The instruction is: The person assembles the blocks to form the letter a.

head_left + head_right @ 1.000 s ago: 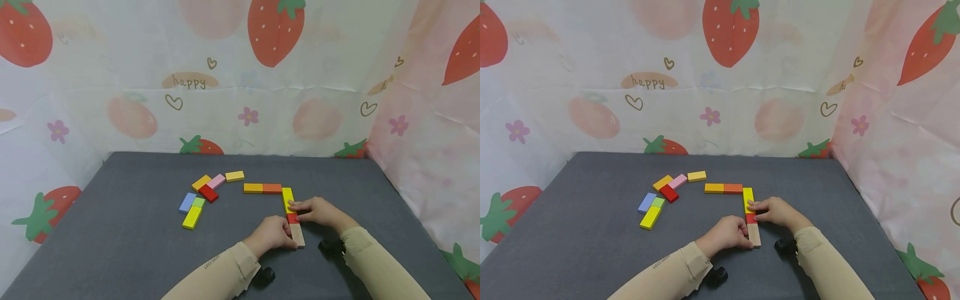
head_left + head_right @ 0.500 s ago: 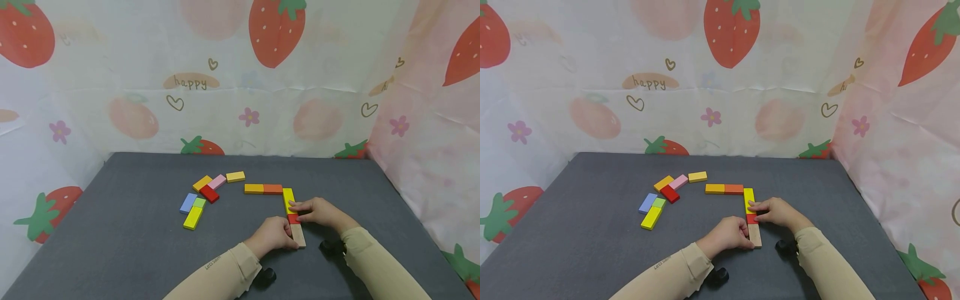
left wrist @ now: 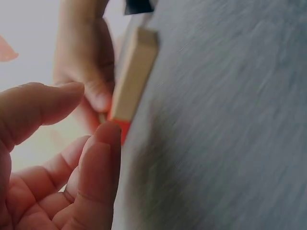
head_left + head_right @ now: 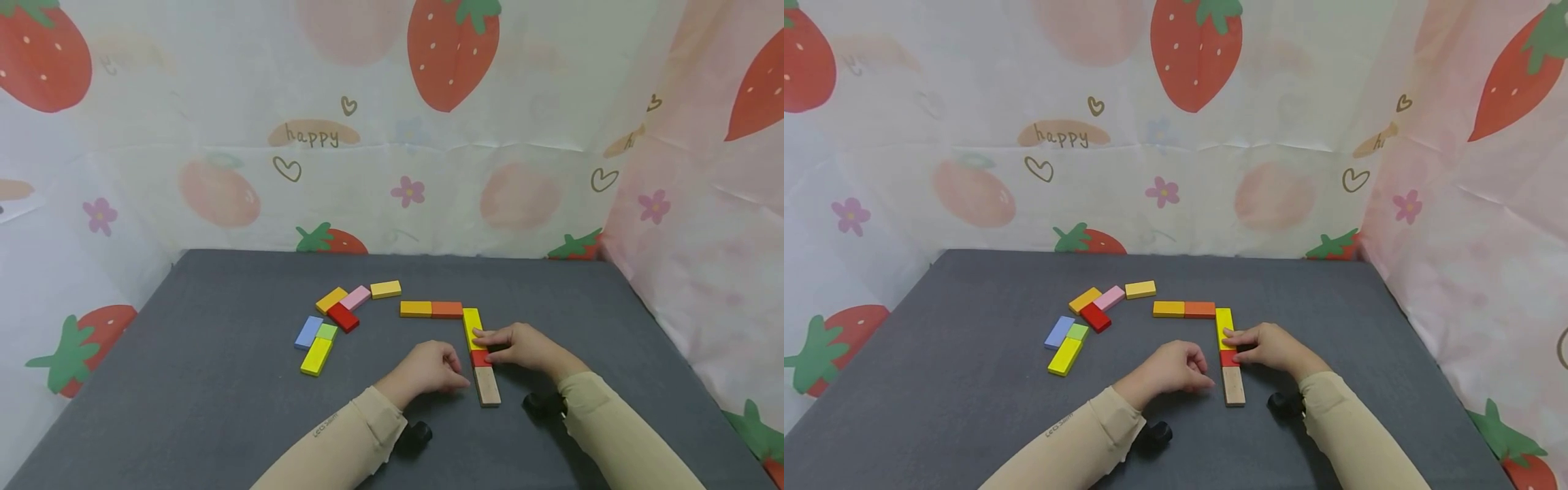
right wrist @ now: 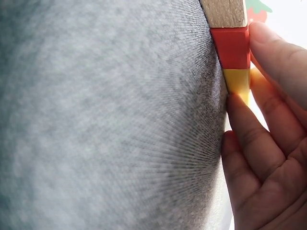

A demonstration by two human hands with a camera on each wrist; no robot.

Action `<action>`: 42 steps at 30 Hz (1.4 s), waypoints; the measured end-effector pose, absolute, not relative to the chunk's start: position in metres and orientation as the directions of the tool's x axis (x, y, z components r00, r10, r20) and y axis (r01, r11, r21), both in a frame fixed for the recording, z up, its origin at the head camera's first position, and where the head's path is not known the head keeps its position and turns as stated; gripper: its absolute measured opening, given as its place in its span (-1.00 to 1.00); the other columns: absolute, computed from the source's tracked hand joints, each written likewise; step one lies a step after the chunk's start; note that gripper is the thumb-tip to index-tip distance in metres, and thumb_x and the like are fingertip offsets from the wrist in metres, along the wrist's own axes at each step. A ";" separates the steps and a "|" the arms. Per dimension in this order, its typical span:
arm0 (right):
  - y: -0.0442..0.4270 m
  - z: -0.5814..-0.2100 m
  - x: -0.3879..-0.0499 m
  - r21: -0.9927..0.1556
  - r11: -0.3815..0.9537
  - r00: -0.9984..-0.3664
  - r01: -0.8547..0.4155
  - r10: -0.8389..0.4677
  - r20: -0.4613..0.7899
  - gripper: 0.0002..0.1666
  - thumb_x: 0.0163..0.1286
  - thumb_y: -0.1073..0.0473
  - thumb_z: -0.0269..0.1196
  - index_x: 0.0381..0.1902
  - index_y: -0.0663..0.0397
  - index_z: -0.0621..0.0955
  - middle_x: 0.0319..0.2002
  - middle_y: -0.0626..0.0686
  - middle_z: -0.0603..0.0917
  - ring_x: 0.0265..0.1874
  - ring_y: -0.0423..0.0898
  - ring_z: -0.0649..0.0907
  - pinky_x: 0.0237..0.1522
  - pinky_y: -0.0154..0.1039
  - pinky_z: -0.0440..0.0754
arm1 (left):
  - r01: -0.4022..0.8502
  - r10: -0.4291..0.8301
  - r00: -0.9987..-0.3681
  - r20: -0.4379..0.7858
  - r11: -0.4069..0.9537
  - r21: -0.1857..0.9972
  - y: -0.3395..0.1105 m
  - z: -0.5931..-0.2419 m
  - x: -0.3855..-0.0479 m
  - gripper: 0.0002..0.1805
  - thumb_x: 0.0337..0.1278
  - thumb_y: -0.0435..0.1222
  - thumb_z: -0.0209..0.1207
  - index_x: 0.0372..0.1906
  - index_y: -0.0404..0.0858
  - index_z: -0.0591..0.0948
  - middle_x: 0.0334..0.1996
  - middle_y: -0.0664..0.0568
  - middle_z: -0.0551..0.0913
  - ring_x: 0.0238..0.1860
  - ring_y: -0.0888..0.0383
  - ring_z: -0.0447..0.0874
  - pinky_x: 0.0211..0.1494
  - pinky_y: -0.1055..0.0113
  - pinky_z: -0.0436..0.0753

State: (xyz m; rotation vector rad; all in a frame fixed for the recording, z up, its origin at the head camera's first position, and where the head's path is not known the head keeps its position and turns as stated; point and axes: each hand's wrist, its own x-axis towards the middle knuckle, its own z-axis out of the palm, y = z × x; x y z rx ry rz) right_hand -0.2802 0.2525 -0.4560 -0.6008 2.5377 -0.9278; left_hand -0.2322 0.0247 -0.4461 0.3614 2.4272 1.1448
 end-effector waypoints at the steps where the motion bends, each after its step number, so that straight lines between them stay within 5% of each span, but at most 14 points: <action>1: 0.253 -0.456 -0.280 -0.674 0.691 -0.839 -0.263 -0.509 -0.194 -0.48 0.10 -0.02 0.32 0.06 -0.14 0.57 0.15 -0.05 0.49 0.22 0.04 0.38 0.13 0.01 0.36 | 0.049 0.405 -0.875 -0.266 0.620 0.783 0.021 -0.445 -0.234 -0.77 -0.17 -0.14 0.38 -0.50 -0.10 0.55 -0.60 0.09 0.57 -0.56 0.16 0.49 -0.48 0.34 0.46; 24: 0.252 -0.454 -0.279 -0.656 0.712 -0.839 -0.249 -0.497 -0.221 -0.48 0.10 -0.04 0.31 0.07 -0.19 0.56 0.16 -0.08 0.48 0.24 0.04 0.35 0.16 0.00 0.32 | -0.089 0.079 -0.982 -0.170 0.603 0.793 -0.101 -0.408 -0.260 -0.83 0.00 -0.20 0.28 -0.34 -0.17 0.58 -0.44 0.04 0.59 -0.42 0.13 0.53 -0.31 0.34 0.54; 42: 0.251 -0.452 -0.277 -0.658 0.708 -0.839 -0.256 -0.501 -0.212 -0.49 0.11 -0.01 0.32 0.07 -0.17 0.56 0.16 -0.09 0.47 0.24 0.04 0.35 0.14 -0.01 0.34 | -0.266 -0.162 -0.964 -0.213 0.662 0.701 -0.184 -0.432 -0.262 -0.77 0.05 -0.21 0.22 -0.23 -0.26 0.55 -0.32 -0.09 0.54 -0.33 0.05 0.49 -0.33 0.28 0.48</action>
